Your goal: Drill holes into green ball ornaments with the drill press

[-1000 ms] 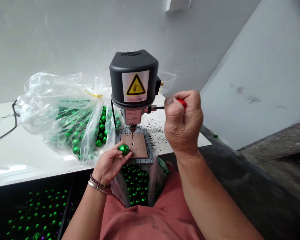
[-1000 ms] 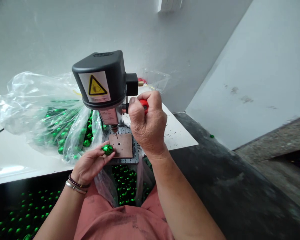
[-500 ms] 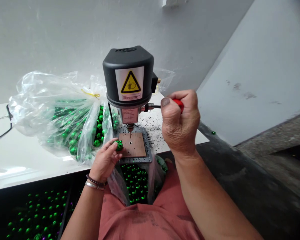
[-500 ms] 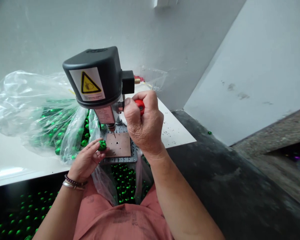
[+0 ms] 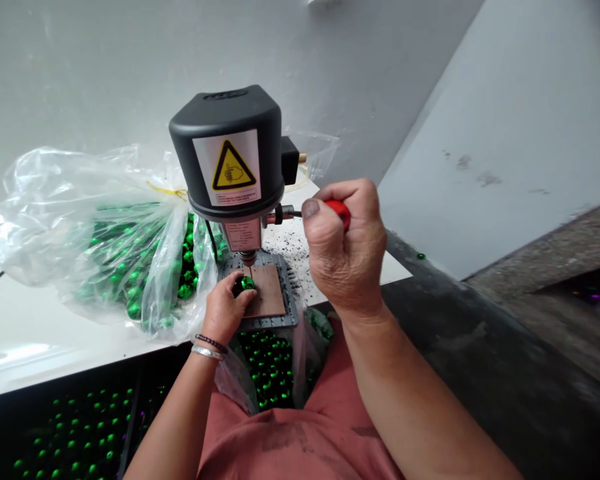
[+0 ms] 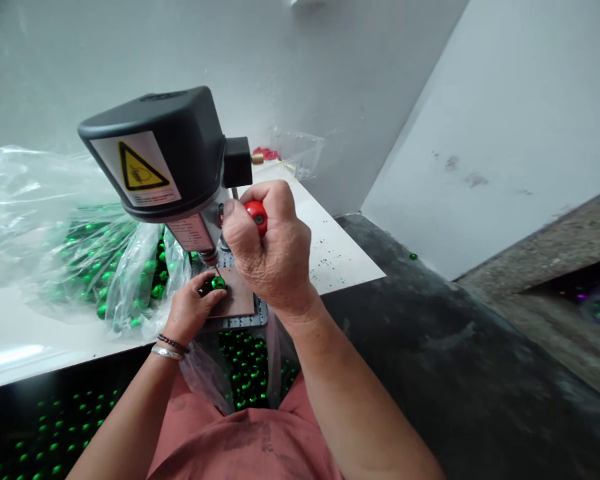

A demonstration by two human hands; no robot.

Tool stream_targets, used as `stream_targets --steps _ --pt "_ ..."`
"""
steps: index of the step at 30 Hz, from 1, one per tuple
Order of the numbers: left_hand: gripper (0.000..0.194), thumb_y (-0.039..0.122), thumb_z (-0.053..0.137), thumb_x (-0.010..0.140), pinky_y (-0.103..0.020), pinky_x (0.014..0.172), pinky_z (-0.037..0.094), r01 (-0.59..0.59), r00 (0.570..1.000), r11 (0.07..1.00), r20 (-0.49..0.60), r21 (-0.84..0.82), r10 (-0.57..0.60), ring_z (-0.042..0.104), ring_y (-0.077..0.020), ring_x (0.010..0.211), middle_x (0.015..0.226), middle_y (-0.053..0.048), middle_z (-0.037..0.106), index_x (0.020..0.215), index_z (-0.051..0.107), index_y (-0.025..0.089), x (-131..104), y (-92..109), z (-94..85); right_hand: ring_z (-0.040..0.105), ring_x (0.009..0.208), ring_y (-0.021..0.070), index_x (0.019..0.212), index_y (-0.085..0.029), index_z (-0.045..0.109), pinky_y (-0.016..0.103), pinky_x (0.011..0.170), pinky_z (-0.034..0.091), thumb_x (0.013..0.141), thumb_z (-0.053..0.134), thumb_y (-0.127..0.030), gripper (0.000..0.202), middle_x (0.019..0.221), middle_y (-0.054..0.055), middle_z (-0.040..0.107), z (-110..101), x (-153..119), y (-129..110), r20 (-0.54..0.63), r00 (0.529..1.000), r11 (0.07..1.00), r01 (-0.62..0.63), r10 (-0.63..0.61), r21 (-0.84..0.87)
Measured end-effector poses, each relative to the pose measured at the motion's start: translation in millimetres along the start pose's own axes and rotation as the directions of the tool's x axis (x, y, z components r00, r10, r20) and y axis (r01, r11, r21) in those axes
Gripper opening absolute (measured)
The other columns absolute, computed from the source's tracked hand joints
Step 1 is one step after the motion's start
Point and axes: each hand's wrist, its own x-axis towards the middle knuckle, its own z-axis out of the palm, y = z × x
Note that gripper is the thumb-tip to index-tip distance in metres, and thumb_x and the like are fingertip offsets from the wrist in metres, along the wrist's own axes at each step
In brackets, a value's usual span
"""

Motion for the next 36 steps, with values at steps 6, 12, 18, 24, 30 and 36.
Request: stream_targets --steps 6,12,18,24,30,36 --pt "0.039 0.023 0.067 0.068 -0.038 0.093 0.043 -0.139 0.989 0.989 -0.042 0.049 0.141 0.058 -0.0217 0.102 0.109 -0.008 0.065 0.106 0.063 0.016 9.0 -6.0 11.4 0.04 0.053 -0.0001 0.079 -0.02 0.048 0.015 0.048 0.036 0.083 0.043 -0.036 0.017 0.066 -0.006 0.044 -0.9 -1.8 1.9 0.006 1.0 1.0 0.012 -0.012 0.02" --pt "0.04 0.029 0.066 0.072 -0.039 0.095 0.043 -0.206 0.977 0.977 -0.052 0.056 0.209 0.057 -0.0235 0.107 0.111 -0.012 0.064 0.109 0.064 0.014 8.6 -10.1 16.5 0.04 0.052 0.0003 0.079 -0.02 0.048 0.016 0.048 0.037 0.083 0.043 -0.038 0.02 0.066 -0.006 0.045 -2.6 -3.0 -0.2 0.025 1.0 1.0 -0.013 0.014 -0.02" --pt "0.042 0.031 0.064 0.073 -0.037 0.096 0.041 -0.126 0.988 0.991 -0.086 0.036 0.129 0.055 -0.0229 0.108 0.113 -0.01 0.064 0.112 0.063 0.015 4.3 -10.2 19.4 0.04 0.051 0.0011 0.078 -0.02 0.047 0.017 0.048 0.036 0.083 0.044 -0.034 0.015 0.062 -0.006 0.045 -4.0 -7.1 0.0 0.026 0.999 0.998 -0.018 0.02 -0.065" --pt "0.042 0.029 0.066 0.07 -0.037 0.094 0.042 -0.1 0.99 0.994 -0.097 0.037 0.103 0.056 -0.0227 0.104 0.108 -0.009 0.066 0.11 0.064 0.016 5.1 -8.0 19.7 0.039 0.049 0.0011 0.076 -0.02 0.045 0.016 0.048 0.037 0.08 0.05 -0.027 0.01 0.058 -0.007 0.045 -5.8 -22.5 4.1 0.011 0.999 0.993 0.039 -0.038 -0.109" --pt "0.04 0.027 0.066 0.07 -0.037 0.092 0.043 -0.121 0.987 0.991 -0.099 0.055 0.126 0.058 -0.0217 0.1 0.105 -0.007 0.067 0.108 0.065 0.018 5.6 -7.4 20.0 0.041 0.051 0.0006 0.078 -0.019 0.047 0.014 0.05 0.038 0.081 0.049 -0.027 0.009 0.061 -0.006 0.047 -5.3 -30.2 7.3 -0.003 0.999 0.989 0.048 -0.049 -0.139" --pt "0.04 0.028 0.066 0.07 -0.036 0.09 0.043 -0.146 0.98 0.983 -0.124 0.11 0.159 0.058 -0.0221 0.097 0.102 -0.008 0.068 0.109 0.064 0.018 4.4 -9.8 23.4 0.047 0.056 0.0014 0.081 -0.019 0.048 0.014 0.054 0.041 0.078 0.051 -0.021 0.005 0.066 -0.006 0.051 -3.1 -41.0 11.0 -0.021 0.998 0.988 0.05 -0.053 -0.143"
